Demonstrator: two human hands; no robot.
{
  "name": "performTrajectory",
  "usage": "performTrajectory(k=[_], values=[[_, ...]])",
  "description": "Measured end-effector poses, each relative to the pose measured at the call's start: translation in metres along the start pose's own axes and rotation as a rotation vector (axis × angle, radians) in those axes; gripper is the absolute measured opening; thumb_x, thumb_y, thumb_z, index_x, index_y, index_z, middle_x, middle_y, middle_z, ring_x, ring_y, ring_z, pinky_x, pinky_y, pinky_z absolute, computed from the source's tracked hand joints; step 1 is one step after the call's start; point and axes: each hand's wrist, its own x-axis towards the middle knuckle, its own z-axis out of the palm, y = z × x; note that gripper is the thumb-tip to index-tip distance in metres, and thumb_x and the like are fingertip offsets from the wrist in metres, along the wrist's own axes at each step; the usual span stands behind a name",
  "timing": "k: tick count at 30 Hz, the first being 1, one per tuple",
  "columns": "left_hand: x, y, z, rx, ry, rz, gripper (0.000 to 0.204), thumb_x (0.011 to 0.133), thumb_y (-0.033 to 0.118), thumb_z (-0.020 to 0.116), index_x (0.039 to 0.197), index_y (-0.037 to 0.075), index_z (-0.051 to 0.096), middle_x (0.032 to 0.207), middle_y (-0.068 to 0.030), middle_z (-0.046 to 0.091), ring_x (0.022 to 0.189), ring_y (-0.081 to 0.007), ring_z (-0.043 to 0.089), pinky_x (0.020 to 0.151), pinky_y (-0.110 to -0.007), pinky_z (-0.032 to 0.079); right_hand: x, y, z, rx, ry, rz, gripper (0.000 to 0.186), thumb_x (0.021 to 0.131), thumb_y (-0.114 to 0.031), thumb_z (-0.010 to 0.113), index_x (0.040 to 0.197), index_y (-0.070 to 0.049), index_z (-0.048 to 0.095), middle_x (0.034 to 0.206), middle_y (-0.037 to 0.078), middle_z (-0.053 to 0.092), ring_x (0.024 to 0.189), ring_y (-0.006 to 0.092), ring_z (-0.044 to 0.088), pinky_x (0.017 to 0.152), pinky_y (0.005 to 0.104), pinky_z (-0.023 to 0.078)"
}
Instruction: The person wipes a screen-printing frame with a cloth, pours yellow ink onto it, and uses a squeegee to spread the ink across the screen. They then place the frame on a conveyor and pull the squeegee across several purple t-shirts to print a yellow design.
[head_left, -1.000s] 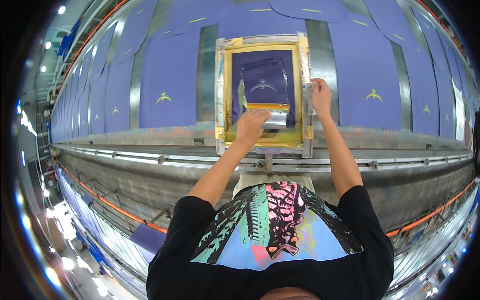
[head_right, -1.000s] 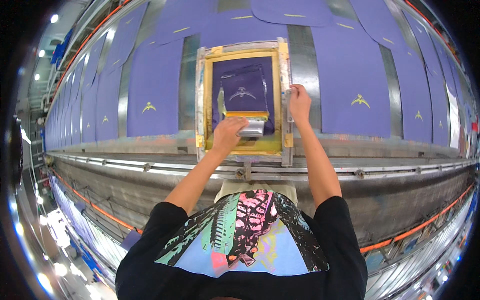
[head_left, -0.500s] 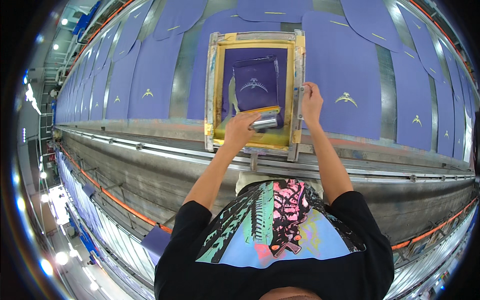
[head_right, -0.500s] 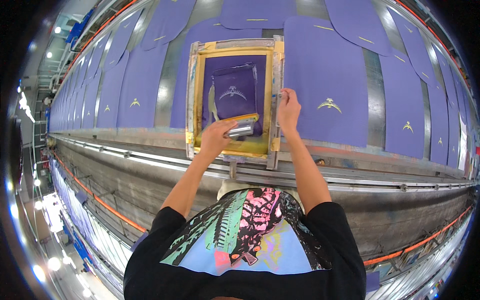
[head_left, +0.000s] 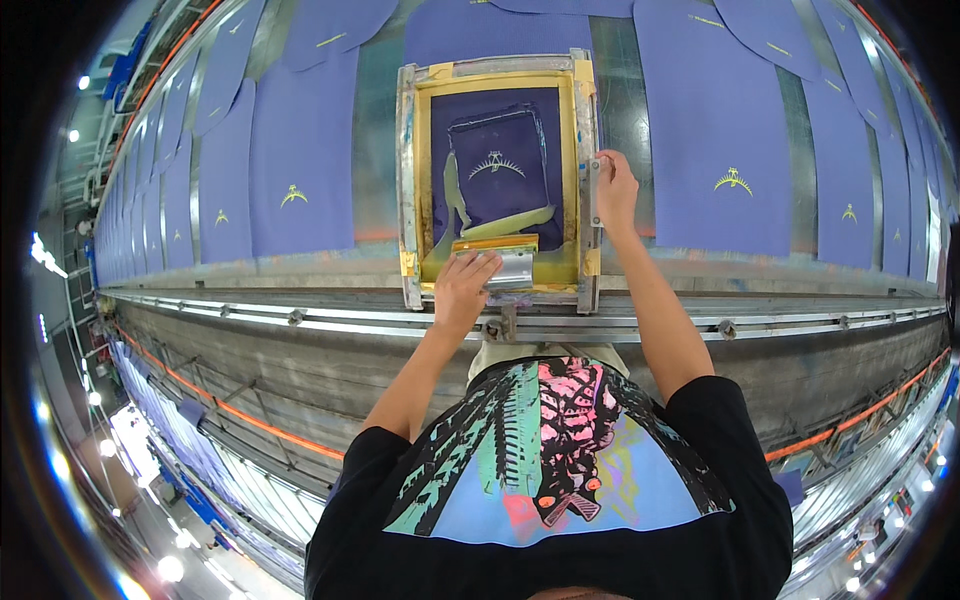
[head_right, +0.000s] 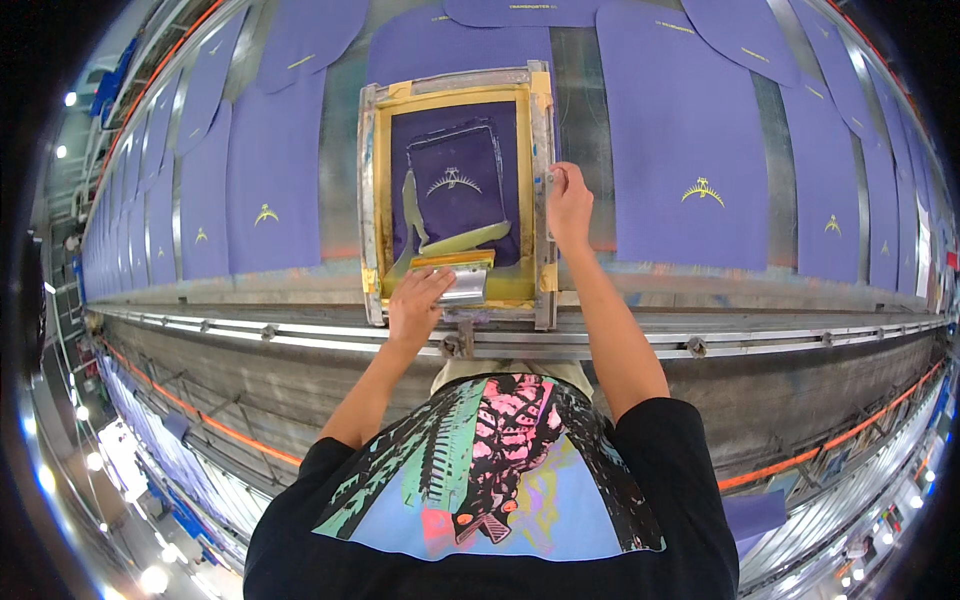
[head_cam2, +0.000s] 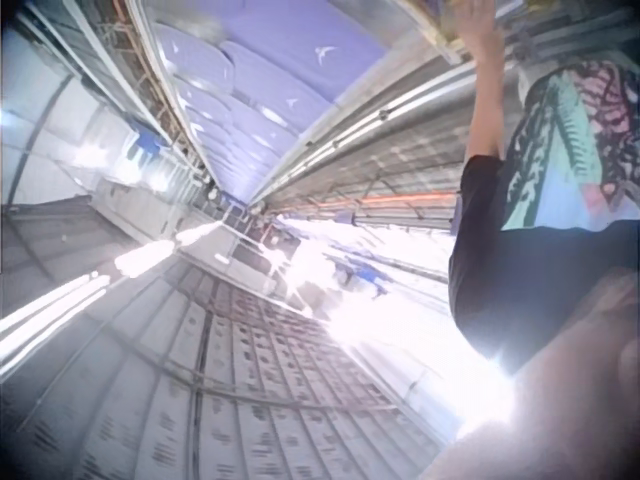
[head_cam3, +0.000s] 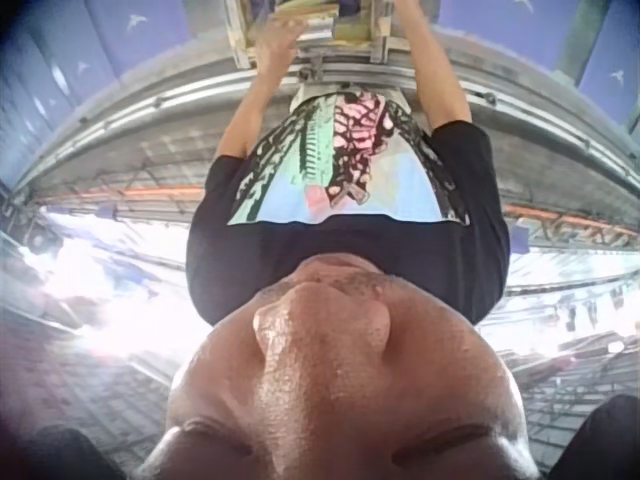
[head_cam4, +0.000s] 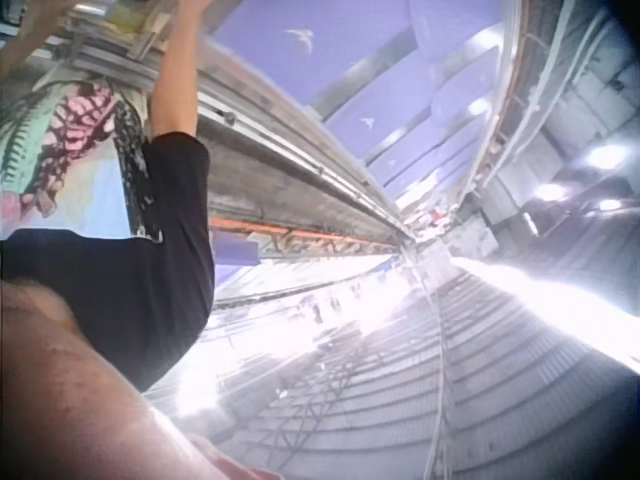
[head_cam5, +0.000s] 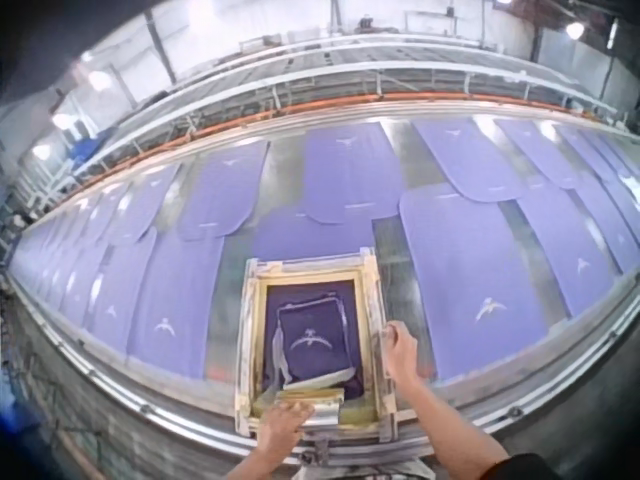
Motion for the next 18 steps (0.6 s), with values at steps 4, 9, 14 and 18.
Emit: performTrajectory(k=[4, 9, 14, 18], values=[[0.045, -0.022, 0.015, 0.022, 0.128, 0.051, 0.057, 0.071, -0.005, 0.073, 0.123, 0.019, 0.073, 0.122, -0.002, 0.075, 0.116, -0.0306, 0.067, 0.099, -0.047, 0.053, 0.001, -0.001, -0.004, -0.017, -0.013, 0.015, 0.018, 0.107, -0.017, 0.051, 0.112, -0.008, 0.065, 0.076, 0.021, 0.065, 0.067, 0.0417, 0.062, 0.066, 0.0475, 0.047], [0.199, -0.055, -0.05, -0.171, -0.113, -0.28, 0.044, 0.075, 0.012, 0.07, 0.117, 0.02, 0.079, 0.086, -0.018, 0.073, 0.079, -0.0353, 0.072, 0.073, -0.043, 0.056, 0.001, -0.007, -0.005, -0.04, -0.035, 0.037, 0.018, 0.108, -0.018, 0.05, 0.112, -0.009, 0.065, 0.073, 0.021, 0.063, 0.064, 0.0403, 0.059, 0.064, 0.0474, 0.046], [0.23, -0.066, -0.032, -0.062, -0.015, -0.206, 0.038, 0.078, 0.008, 0.07, 0.113, 0.018, 0.08, 0.095, -0.0142, 0.076, 0.089, -0.0336, 0.072, 0.078, -0.043, 0.057, 0.002, -0.005, -0.005, -0.022, -0.027, 0.056, 0.019, 0.108, -0.017, 0.051, 0.114, -0.006, 0.066, 0.067, 0.011, 0.055, 0.058, 0.017, 0.046, 0.058, 0.0363, 0.041], [0.155, -0.048, 0.002, 0.002, 0.105, -0.101, 0.041, 0.075, -0.003, 0.067, 0.109, 0.017, 0.08, 0.11, -0.0076, 0.076, 0.105, -0.0296, 0.07, 0.09, -0.043, 0.057, -0.002, -0.007, -0.004, -0.011, -0.016, 0.05, 0.018, 0.108, -0.017, 0.052, 0.112, -0.007, 0.066, 0.069, 0.016, 0.059, 0.059, 0.0284, 0.053, 0.06, 0.0416, 0.043]])
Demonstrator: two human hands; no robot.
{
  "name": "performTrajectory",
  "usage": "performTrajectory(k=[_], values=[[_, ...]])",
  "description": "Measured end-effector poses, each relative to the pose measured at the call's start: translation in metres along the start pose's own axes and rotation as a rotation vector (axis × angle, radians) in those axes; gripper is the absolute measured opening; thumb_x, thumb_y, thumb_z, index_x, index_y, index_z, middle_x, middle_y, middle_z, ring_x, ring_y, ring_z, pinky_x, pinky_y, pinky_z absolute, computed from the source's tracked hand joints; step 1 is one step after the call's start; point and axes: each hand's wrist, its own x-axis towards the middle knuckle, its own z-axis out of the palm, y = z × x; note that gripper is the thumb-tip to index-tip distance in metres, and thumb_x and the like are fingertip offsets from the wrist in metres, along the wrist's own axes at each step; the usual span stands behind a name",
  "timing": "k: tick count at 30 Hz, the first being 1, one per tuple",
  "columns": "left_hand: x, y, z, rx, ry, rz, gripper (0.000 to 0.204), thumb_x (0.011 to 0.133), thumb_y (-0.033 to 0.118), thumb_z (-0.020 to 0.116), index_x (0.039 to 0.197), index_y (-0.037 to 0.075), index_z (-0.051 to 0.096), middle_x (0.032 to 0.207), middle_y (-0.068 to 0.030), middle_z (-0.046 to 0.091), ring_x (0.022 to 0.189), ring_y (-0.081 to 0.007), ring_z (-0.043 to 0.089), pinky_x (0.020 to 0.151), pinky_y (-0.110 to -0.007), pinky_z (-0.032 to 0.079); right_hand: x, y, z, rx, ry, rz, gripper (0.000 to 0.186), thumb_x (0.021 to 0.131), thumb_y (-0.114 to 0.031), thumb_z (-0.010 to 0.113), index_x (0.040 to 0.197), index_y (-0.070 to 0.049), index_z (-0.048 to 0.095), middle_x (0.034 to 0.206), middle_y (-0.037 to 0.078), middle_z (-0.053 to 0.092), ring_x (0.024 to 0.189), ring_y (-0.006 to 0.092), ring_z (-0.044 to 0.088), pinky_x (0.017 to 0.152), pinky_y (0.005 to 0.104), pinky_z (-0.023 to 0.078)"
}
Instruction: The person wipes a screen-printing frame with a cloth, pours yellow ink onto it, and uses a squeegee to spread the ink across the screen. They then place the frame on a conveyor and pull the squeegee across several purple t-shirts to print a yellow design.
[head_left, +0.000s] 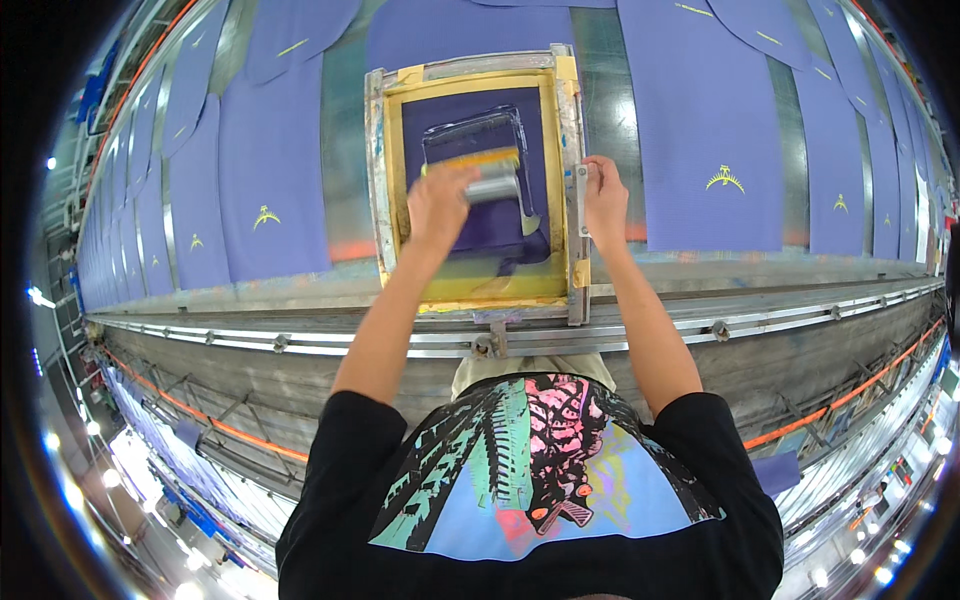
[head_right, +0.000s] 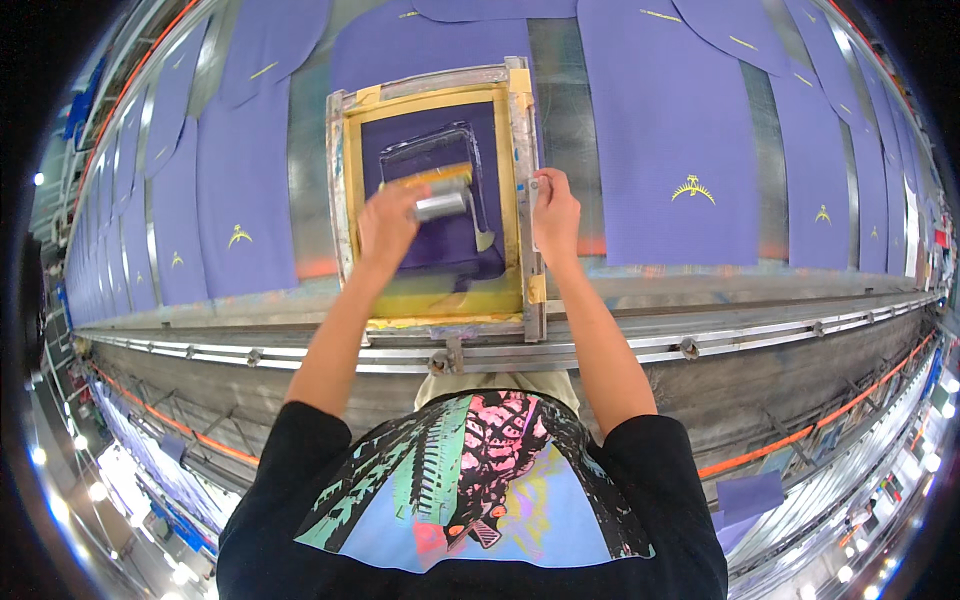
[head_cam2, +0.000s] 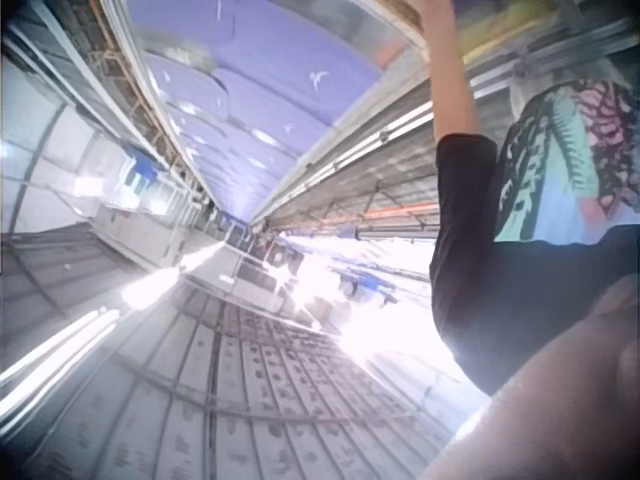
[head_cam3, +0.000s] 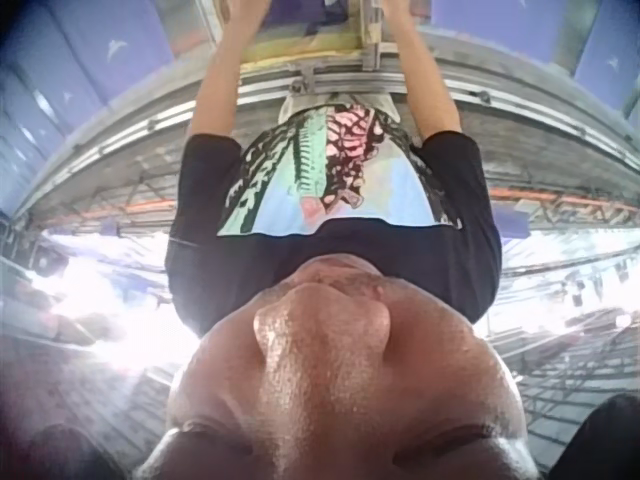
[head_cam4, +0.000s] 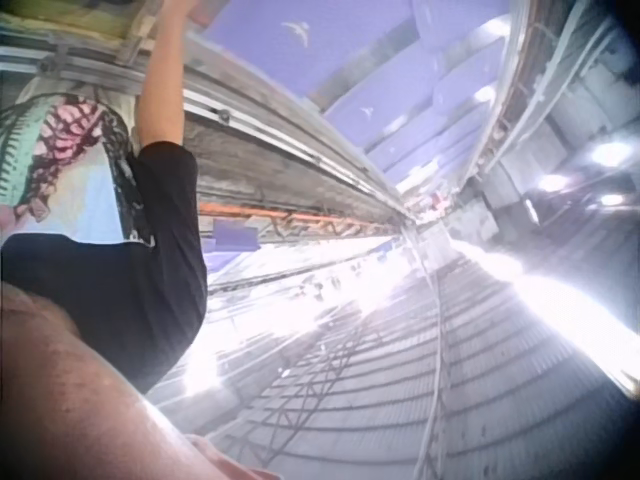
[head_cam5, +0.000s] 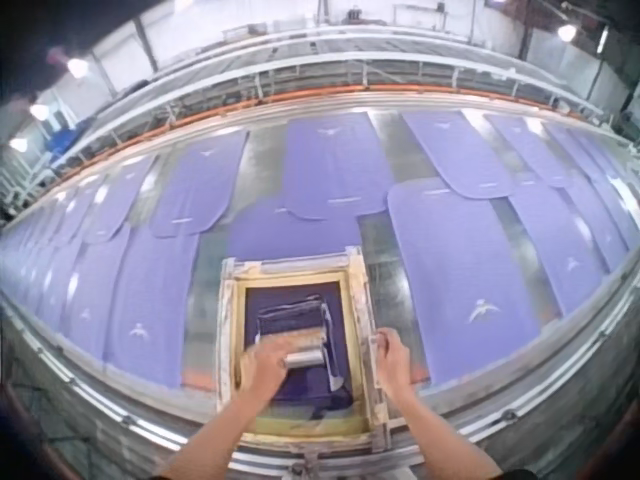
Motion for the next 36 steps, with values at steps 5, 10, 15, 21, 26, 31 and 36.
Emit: performTrajectory(k=[5, 10, 15, 21, 26, 31, 36], values=[[-0.063, 0.009, 0.003, -0.063, 0.03, 0.123, 0.045, 0.072, -0.008, 0.069, 0.109, 0.016, 0.079, 0.114, -0.0038, 0.077, 0.105, -0.0269, 0.072, 0.093, -0.04, 0.057, 0.001, -0.004, -0.006, 0.01, -0.008, 0.041, 0.018, 0.108, -0.018, 0.052, 0.112, -0.006, 0.065, 0.071, 0.018, 0.06, 0.059, 0.0316, 0.055, 0.061, 0.0435, 0.044], [0.033, -0.005, -0.025, -0.181, -0.12, -0.128, 0.042, 0.077, 0.01, 0.068, 0.115, 0.023, 0.079, 0.103, -0.0124, 0.077, 0.094, -0.0343, 0.072, 0.085, -0.043, 0.058, 0.002, -0.003, -0.005, 0.03, -0.003, -0.013, 0.019, 0.107, -0.017, 0.053, 0.114, -0.006, 0.066, 0.067, 0.01, 0.054, 0.058, 0.0159, 0.045, 0.058, 0.0368, 0.04], [0.097, -0.013, -0.028, 0.013, -0.175, -0.159, 0.039, 0.078, 0.01, 0.07, 0.112, 0.025, 0.081, 0.097, -0.0118, 0.077, 0.09, -0.0354, 0.072, 0.084, -0.047, 0.058, 0.004, -0.006, -0.005, 0.004, -0.01, -0.021, 0.018, 0.108, -0.018, 0.052, 0.112, -0.007, 0.066, 0.072, 0.019, 0.062, 0.06, 0.0323, 0.055, 0.062, 0.0431, 0.045], [-0.011, 0.009, 0.002, 0.033, -0.085, -0.017, 0.038, 0.08, 0.002, 0.066, 0.109, 0.022, 0.08, 0.112, -0.0045, 0.076, 0.106, -0.0298, 0.07, 0.091, -0.044, 0.057, 0.001, 0.003, -0.003, 0.026, 0.008, 0.007, 0.019, 0.107, -0.019, 0.054, 0.111, -0.007, 0.068, 0.07, 0.018, 0.061, 0.058, 0.0286, 0.055, 0.061, 0.0414, 0.044], [-0.091, 0.014, 0.009, -0.066, -0.073, 0.144, 0.045, 0.076, -0.002, 0.07, 0.118, 0.017, 0.075, 0.125, -0.002, 0.073, 0.117, -0.0282, 0.066, 0.1, -0.044, 0.054, 0.015, 0.025, 0.001, 0.082, -0.01, -0.022, 0.018, 0.105, -0.018, 0.056, 0.11, -0.006, 0.069, 0.076, 0.014, 0.063, 0.065, 0.0219, 0.054, 0.065, 0.0389, 0.045], [-0.131, 0.001, -0.026, -0.156, -0.002, 0.177, 0.056, 0.075, 0.002, 0.074, 0.129, 0.014, 0.069, 0.135, -0.0035, 0.068, 0.126, -0.0294, 0.061, 0.108, -0.043, 0.049, -0.003, -0.044, 0.007, -0.101, 0.046, -0.073, 0.019, 0.105, -0.019, 0.058, 0.112, -0.006, 0.07, 0.079, 0.013, 0.064, 0.069, 0.02, 0.057, 0.07, 0.0354, 0.047], [-0.156, -0.08, -0.093, -0.215, 0.023, 0.094, 0.053, 0.071, 0.002, 0.074, 0.124, 0.011, 0.071, 0.129, -0.0043, 0.071, 0.12, -0.0289, 0.064, 0.103, -0.042, 0.052, -0.052, -0.102, 0.111, 0.05, 0.081, -0.168, 0.02, 0.106, -0.02, 0.056, 0.112, -0.006, 0.07, 0.08, 0.012, 0.066, 0.07, 0.0221, 0.058, 0.07, 0.0366, 0.048]])
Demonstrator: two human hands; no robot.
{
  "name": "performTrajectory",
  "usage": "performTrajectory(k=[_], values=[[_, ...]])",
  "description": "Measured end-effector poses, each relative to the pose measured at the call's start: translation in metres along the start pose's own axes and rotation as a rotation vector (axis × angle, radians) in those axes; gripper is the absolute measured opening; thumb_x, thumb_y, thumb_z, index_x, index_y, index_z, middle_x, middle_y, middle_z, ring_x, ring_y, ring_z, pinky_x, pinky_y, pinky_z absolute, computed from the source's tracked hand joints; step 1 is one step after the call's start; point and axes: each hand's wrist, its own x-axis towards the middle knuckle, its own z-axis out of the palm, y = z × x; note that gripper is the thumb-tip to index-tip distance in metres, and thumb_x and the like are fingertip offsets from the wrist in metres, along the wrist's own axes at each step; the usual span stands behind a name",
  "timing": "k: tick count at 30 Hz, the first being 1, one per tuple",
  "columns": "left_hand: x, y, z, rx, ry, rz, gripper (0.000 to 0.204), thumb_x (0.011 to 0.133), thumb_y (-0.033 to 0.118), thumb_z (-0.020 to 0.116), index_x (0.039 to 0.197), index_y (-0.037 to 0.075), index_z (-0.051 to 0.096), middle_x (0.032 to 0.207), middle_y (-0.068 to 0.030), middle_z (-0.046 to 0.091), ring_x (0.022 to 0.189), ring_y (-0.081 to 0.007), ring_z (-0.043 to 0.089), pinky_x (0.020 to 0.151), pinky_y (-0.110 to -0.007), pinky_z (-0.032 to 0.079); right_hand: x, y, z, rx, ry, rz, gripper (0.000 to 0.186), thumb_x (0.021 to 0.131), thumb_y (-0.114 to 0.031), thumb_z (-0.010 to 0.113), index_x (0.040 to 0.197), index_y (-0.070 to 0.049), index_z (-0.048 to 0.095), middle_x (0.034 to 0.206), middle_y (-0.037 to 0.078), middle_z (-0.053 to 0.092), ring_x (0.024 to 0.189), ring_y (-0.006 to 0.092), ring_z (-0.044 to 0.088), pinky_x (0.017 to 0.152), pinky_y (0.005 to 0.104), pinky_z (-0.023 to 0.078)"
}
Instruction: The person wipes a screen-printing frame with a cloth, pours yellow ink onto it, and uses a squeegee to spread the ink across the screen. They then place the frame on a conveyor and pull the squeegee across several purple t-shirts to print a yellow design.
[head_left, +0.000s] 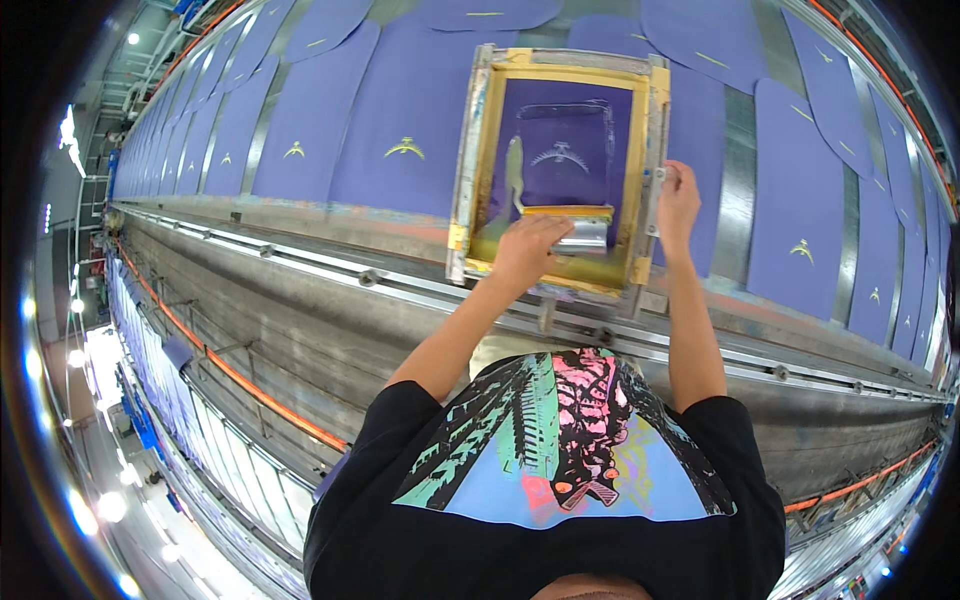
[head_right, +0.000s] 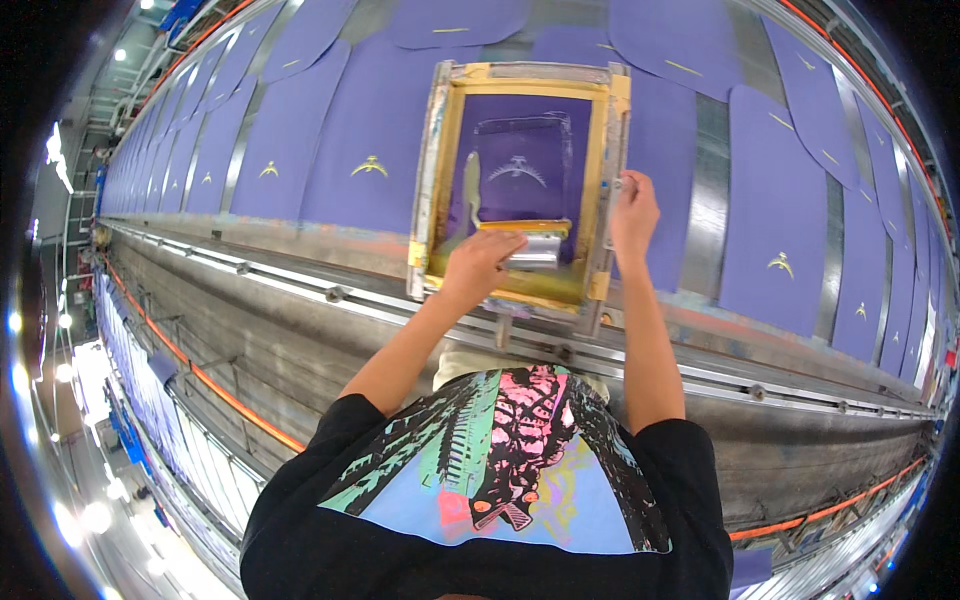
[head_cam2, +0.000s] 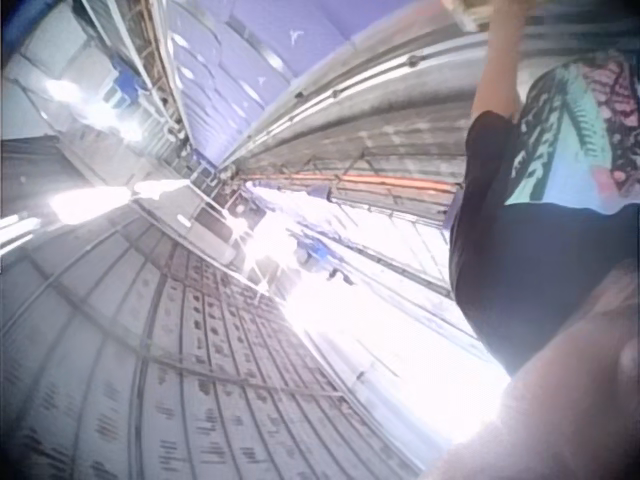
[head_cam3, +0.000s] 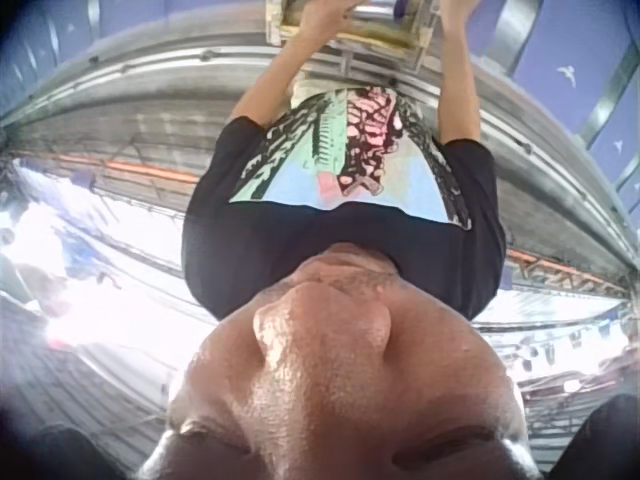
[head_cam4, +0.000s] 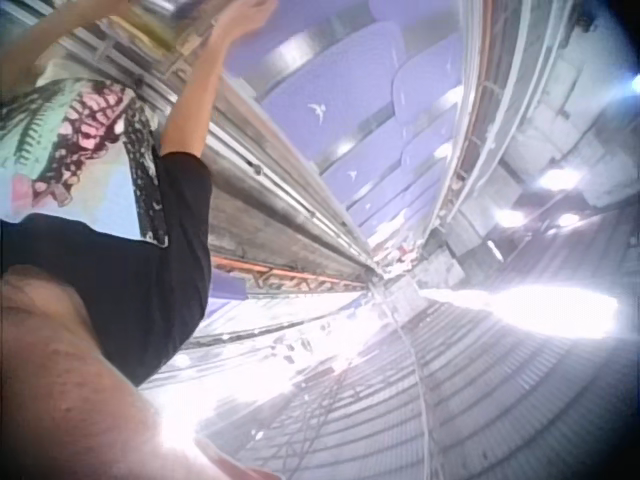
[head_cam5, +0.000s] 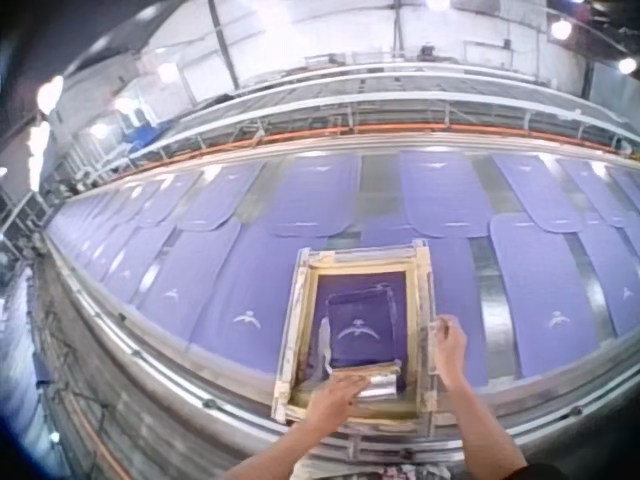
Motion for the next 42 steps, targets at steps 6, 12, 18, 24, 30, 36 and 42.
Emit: performTrajectory(k=[6, 12, 18, 24, 30, 36, 42], values=[[-0.053, -0.153, -0.134, 0.053, -0.009, -0.105, 0.047, 0.07, 0.0, 0.072, 0.115, 0.011, 0.075, 0.121, -0.006, 0.074, 0.114, -0.0302, 0.066, 0.096, -0.042, 0.055, -0.089, -0.078, 0.191, 0.079, -0.014, -0.023, 0.017, 0.107, -0.017, 0.055, 0.112, -0.006, 0.067, 0.081, 0.015, 0.065, 0.067, 0.024, 0.057, 0.067, 0.0394, 0.047], [-0.083, -0.231, -0.191, 0.048, -0.007, -0.148, 0.047, 0.071, -0.003, 0.07, 0.116, 0.01, 0.076, 0.119, -0.0063, 0.075, 0.115, -0.0305, 0.067, 0.097, -0.042, 0.054, -0.123, -0.11, 0.28, 0.048, -0.056, 0.039, 0.016, 0.107, -0.015, 0.055, 0.111, -0.005, 0.066, 0.072, 0.019, 0.061, 0.06, 0.0296, 0.056, 0.062, 0.0412, 0.046], [-0.115, -0.27, -0.21, 0.093, -0.027, -0.096, 0.052, 0.07, -0.002, 0.074, 0.12, 0.013, 0.075, 0.127, -0.0039, 0.073, 0.124, -0.0295, 0.065, 0.105, -0.044, 0.051, -0.125, -0.101, 0.307, -0.026, -0.021, 0.017, 0.016, 0.106, -0.016, 0.055, 0.11, -0.006, 0.067, 0.073, 0.021, 0.063, 0.062, 0.0351, 0.06, 0.063, 0.0435, 0.047], [-0.114, -0.283, -0.198, 0.238, -0.087, 0.061, 0.051, 0.074, -0.001, 0.075, 0.121, 0.018, 0.074, 0.126, -0.003, 0.074, 0.122, -0.03, 0.066, 0.106, -0.048, 0.051, -0.122, -0.106, 0.305, -0.076, -0.072, 0.144, 0.018, 0.106, -0.018, 0.054, 0.111, -0.007, 0.067, 0.078, 0.021, 0.066, 0.064, 0.0355, 0.062, 0.064, 0.0438, 0.048], [0.045, -0.328, -0.224, 0.069, -0.092, -0.226, 0.043, 0.076, 0.011, 0.068, 0.116, 0.022, 0.079, 0.094, -0.0151, 0.076, 0.083, -0.0341, 0.073, 0.08, -0.042, 0.06, -0.125, -0.105, 0.307, -0.057, -0.042, 0.104, 0.016, 0.106, -0.017, 0.055, 0.111, -0.007, 0.067, 0.08, 0.021, 0.066, 0.064, 0.0343, 0.062, 0.064, 0.0427, 0.048], [0.12, -0.343, -0.221, 0.209, -0.167, -0.237, 0.039, 0.08, 0.012, 0.067, 0.115, 0.025, 0.08, 0.096, -0.0137, 0.077, 0.087, -0.0342, 0.073, 0.081, -0.046, 0.059, -0.119, -0.104, 0.307, -0.056, -0.041, 0.109, 0.015, 0.106, -0.016, 0.057, 0.111, -0.007, 0.067, 0.077, 0.019, 0.064, 0.061, 0.0283, 0.058, 0.062, 0.0385, 0.046], [-0.007, -0.324, -0.188, 0.21, -0.03, 0.014, 0.042, 0.075, -0.006, 0.067, 0.108, 0.018, 0.078, 0.113, -0.004, 0.076, 0.103, -0.0274, 0.071, 0.092, -0.041, 0.057, -0.121, -0.113, 0.304, -0.05, -0.059, 0.172, 0.016, 0.106, -0.017, 0.056, 0.11, -0.006, 0.067, 0.071, 0.016, 0.059, 0.058, 0.0241, 0.052, 0.059, 0.0378, 0.043]])
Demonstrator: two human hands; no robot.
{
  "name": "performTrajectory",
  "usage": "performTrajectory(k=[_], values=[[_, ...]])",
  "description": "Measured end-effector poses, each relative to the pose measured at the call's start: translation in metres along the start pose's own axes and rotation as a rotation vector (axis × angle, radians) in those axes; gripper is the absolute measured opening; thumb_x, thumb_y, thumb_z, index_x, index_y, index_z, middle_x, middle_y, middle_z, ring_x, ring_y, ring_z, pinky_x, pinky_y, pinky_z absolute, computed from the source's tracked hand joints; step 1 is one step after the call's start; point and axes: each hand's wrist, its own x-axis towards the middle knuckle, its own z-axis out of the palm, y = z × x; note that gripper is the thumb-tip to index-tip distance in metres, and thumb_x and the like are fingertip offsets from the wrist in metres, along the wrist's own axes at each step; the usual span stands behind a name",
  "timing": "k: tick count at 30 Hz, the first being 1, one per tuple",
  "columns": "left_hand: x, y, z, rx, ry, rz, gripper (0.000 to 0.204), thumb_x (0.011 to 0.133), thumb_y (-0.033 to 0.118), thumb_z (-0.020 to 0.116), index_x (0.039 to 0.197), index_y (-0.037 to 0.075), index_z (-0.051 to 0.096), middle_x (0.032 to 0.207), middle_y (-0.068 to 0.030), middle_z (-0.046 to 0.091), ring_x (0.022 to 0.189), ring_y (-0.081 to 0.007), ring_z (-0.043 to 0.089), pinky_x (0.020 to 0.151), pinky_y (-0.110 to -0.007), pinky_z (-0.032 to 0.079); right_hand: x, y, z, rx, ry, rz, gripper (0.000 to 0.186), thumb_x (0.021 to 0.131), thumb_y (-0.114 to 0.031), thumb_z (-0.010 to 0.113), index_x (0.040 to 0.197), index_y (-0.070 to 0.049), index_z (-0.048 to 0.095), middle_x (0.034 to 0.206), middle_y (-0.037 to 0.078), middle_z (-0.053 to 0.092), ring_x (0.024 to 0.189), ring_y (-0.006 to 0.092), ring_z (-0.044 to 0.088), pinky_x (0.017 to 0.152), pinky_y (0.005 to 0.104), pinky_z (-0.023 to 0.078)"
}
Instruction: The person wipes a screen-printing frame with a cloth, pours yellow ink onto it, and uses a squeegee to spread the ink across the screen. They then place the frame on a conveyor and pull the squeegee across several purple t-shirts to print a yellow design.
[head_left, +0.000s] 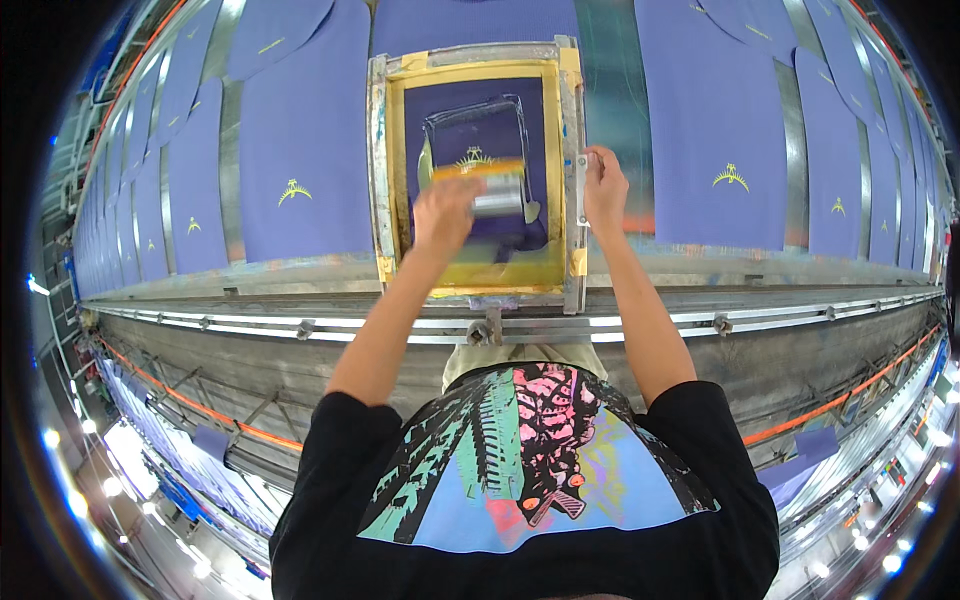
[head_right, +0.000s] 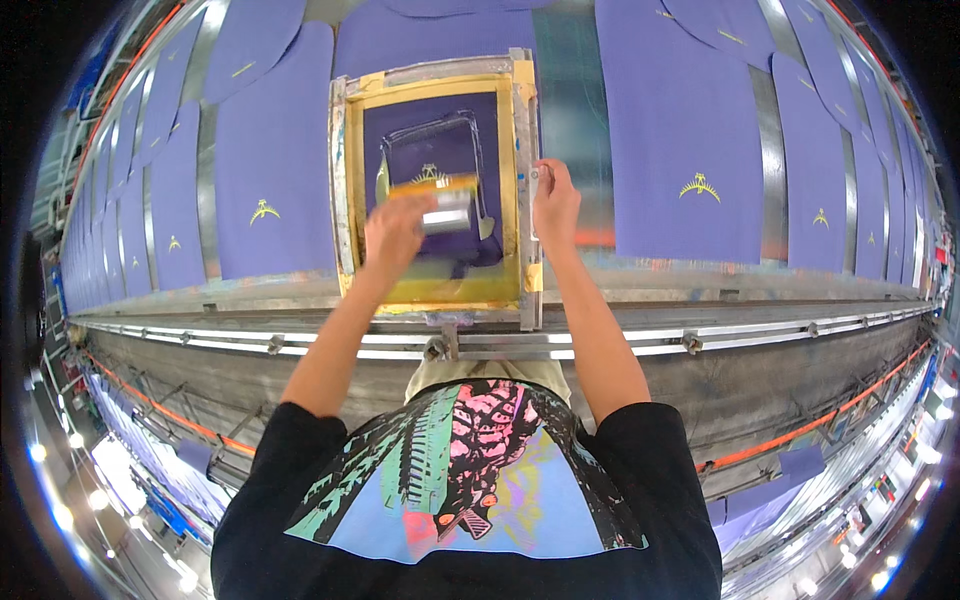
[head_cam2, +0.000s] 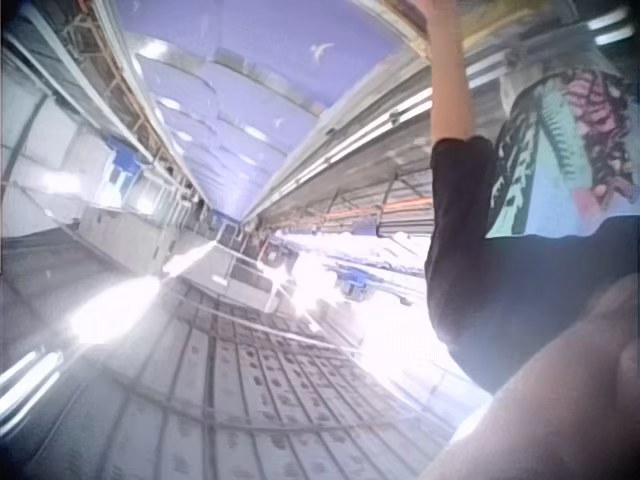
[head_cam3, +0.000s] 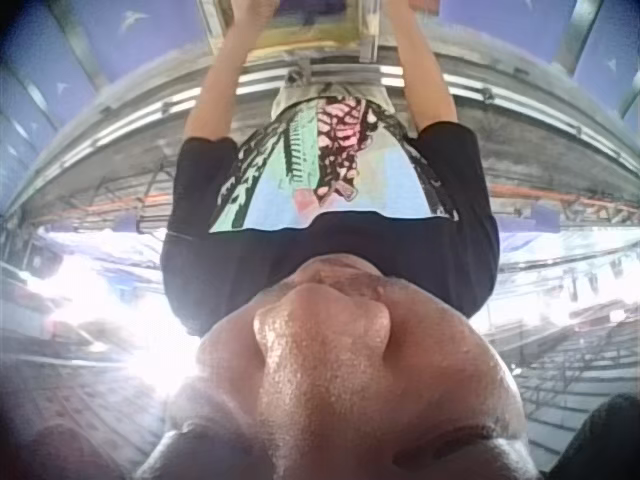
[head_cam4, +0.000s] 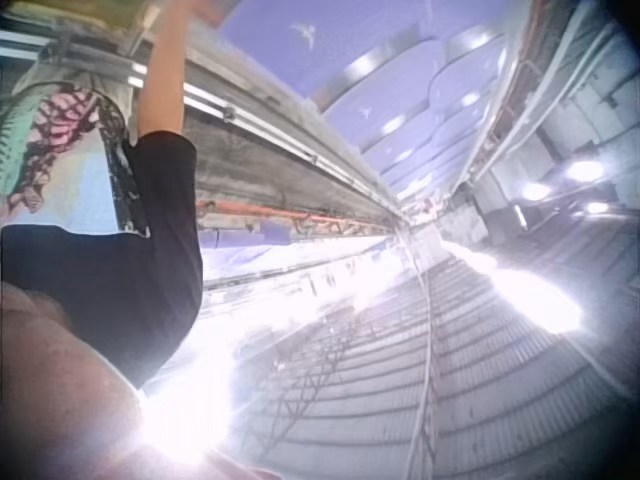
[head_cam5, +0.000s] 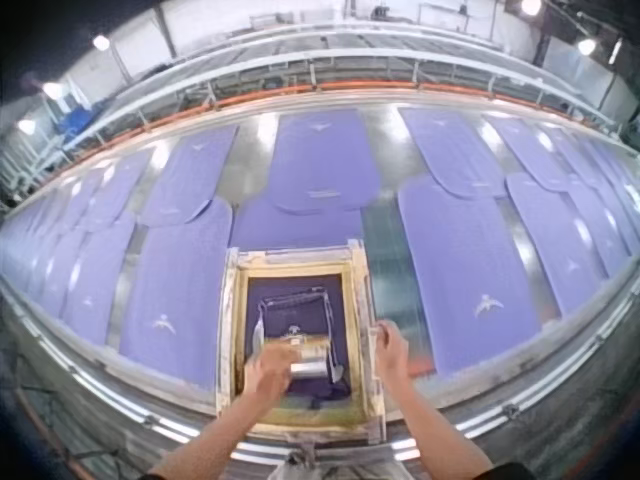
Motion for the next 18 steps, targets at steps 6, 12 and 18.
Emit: performTrajectory(k=[6, 12, 18], values=[[0.007, 0.007, -0.024, -0.052, -0.133, -0.142, 0.046, 0.077, 0.003, 0.068, 0.118, 0.022, 0.077, 0.115, -0.0074, 0.076, 0.101, -0.0317, 0.072, 0.092, -0.045, 0.057, 0.001, -0.006, -0.002, 0.0, -0.004, -0.003, 0.017, 0.107, -0.017, 0.055, 0.111, -0.005, 0.067, 0.071, 0.017, 0.06, 0.057, 0.0235, 0.052, 0.059, 0.039, 0.043], [0.127, -0.037, -0.04, -0.043, -0.188, -0.232, 0.038, 0.079, 0.01, 0.066, 0.111, 0.025, 0.081, 0.103, -0.0132, 0.076, 0.095, -0.0348, 0.072, 0.086, -0.046, 0.058, 0.0, -0.002, 0.001, -0.008, -0.018, -0.037, 0.017, 0.107, -0.016, 0.055, 0.111, -0.005, 0.068, 0.075, 0.018, 0.064, 0.06, 0.0265, 0.057, 0.061, 0.0395, 0.045], [0.059, -0.002, -0.018, 0.04, -0.2, -0.222, 0.041, 0.084, 0.005, 0.063, 0.115, 0.025, 0.079, 0.116, -0.0075, 0.076, 0.106, -0.0322, 0.071, 0.091, -0.046, 0.058, 0.0, 0.01, 0.006, 0.036, 0.043, -0.081, 0.019, 0.106, -0.019, 0.058, 0.111, -0.005, 0.07, 0.071, 0.01, 0.059, 0.061, 0.0167, 0.051, 0.061, 0.0348, 0.044]])
